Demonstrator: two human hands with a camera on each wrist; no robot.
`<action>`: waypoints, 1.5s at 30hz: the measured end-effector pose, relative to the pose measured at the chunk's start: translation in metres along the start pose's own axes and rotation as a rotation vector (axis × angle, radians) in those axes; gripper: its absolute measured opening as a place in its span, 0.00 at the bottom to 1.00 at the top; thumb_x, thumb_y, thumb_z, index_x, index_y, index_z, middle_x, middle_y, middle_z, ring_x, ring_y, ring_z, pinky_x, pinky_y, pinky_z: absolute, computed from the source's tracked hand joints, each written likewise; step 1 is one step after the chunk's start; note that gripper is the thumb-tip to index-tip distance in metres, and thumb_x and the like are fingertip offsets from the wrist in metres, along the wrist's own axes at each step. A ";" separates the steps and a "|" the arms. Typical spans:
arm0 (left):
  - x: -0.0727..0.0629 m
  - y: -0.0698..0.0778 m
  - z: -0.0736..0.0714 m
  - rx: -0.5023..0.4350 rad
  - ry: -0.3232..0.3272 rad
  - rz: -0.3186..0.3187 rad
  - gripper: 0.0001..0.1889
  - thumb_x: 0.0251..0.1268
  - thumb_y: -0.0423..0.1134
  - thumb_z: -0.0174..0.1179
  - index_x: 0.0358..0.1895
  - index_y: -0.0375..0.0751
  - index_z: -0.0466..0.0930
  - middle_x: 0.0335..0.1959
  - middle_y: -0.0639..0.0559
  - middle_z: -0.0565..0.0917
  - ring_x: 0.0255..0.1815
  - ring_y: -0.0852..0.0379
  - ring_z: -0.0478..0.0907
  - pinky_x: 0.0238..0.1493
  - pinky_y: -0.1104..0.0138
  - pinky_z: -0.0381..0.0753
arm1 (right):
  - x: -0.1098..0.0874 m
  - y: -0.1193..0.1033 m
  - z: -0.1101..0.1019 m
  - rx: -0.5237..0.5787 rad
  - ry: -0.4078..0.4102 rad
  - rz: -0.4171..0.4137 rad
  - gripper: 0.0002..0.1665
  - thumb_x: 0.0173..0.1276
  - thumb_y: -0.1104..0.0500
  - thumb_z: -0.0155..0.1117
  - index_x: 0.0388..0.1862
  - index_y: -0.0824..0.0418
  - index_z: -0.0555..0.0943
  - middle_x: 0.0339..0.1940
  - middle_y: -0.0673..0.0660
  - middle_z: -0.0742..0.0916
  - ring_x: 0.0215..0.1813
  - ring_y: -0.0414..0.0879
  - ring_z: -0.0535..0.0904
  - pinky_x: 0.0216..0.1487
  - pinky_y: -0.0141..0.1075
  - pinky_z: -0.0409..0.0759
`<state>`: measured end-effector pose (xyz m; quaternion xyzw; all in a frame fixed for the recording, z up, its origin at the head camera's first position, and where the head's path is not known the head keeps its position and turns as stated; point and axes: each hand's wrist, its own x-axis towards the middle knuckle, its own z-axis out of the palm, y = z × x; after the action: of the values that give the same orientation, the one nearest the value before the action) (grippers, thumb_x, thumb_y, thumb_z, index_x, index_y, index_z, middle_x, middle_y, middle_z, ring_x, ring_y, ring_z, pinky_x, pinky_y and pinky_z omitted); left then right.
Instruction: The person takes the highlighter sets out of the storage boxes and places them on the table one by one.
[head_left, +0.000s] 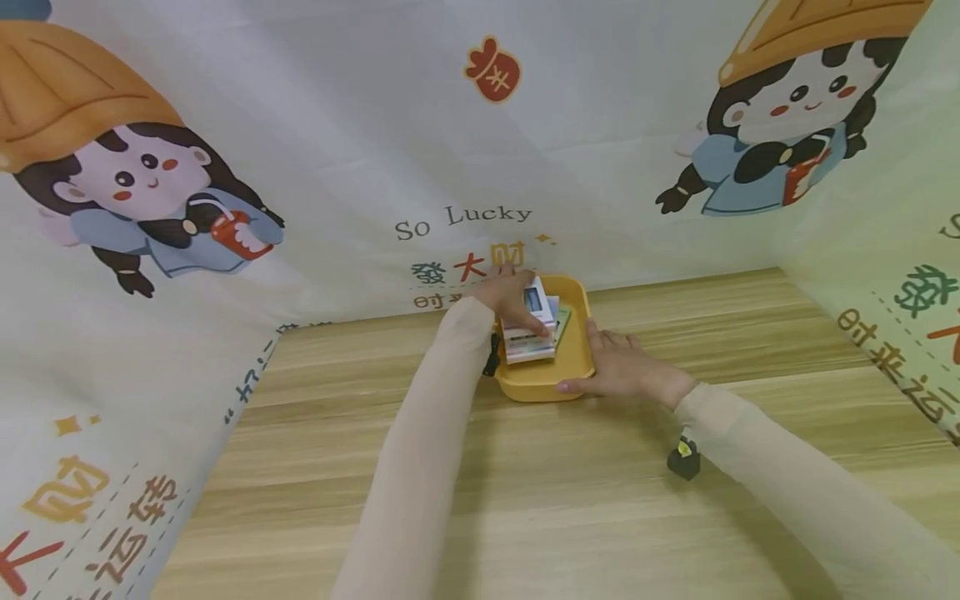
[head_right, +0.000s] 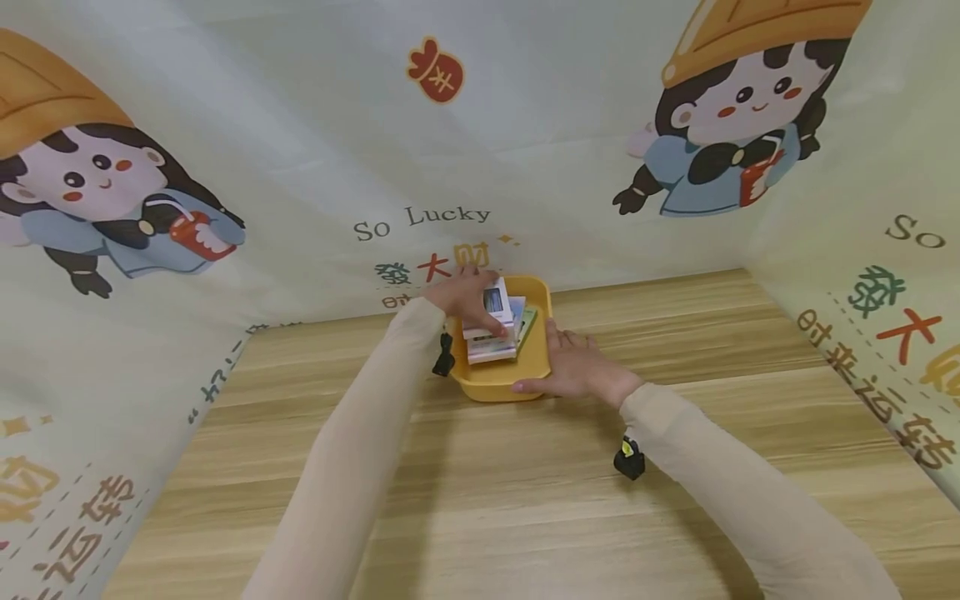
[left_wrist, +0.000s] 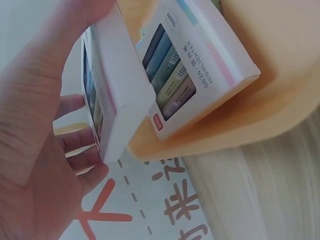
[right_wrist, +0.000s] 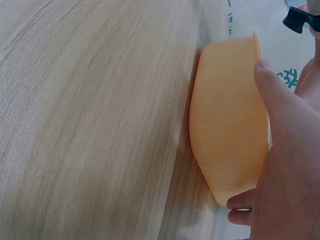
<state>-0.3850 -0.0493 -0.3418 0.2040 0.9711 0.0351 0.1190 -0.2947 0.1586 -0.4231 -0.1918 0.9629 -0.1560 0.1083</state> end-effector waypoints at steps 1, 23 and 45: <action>-0.001 0.000 -0.001 0.004 -0.001 0.001 0.60 0.42 0.69 0.72 0.79 0.54 0.51 0.80 0.40 0.53 0.81 0.41 0.50 0.77 0.44 0.61 | 0.000 0.000 0.000 0.000 0.002 0.000 0.76 0.59 0.18 0.51 0.78 0.74 0.36 0.79 0.73 0.56 0.80 0.69 0.53 0.78 0.69 0.45; -0.016 -0.010 -0.009 0.114 -0.004 0.011 0.65 0.36 0.74 0.71 0.79 0.49 0.51 0.73 0.41 0.61 0.70 0.45 0.63 0.70 0.48 0.73 | -0.001 0.001 -0.002 -0.001 0.008 -0.012 0.75 0.60 0.19 0.51 0.78 0.74 0.35 0.79 0.72 0.57 0.79 0.69 0.54 0.77 0.69 0.48; -0.042 -0.021 -0.015 0.069 -0.057 -0.066 0.65 0.40 0.71 0.72 0.79 0.40 0.49 0.82 0.37 0.45 0.82 0.38 0.45 0.79 0.43 0.55 | -0.002 -0.004 -0.004 -0.010 -0.006 -0.022 0.76 0.60 0.19 0.49 0.78 0.76 0.35 0.79 0.74 0.57 0.79 0.70 0.54 0.77 0.69 0.48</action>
<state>-0.3598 -0.0862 -0.3206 0.1767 0.9742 -0.0084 0.1405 -0.2931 0.1572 -0.4177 -0.2035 0.9611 -0.1520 0.1087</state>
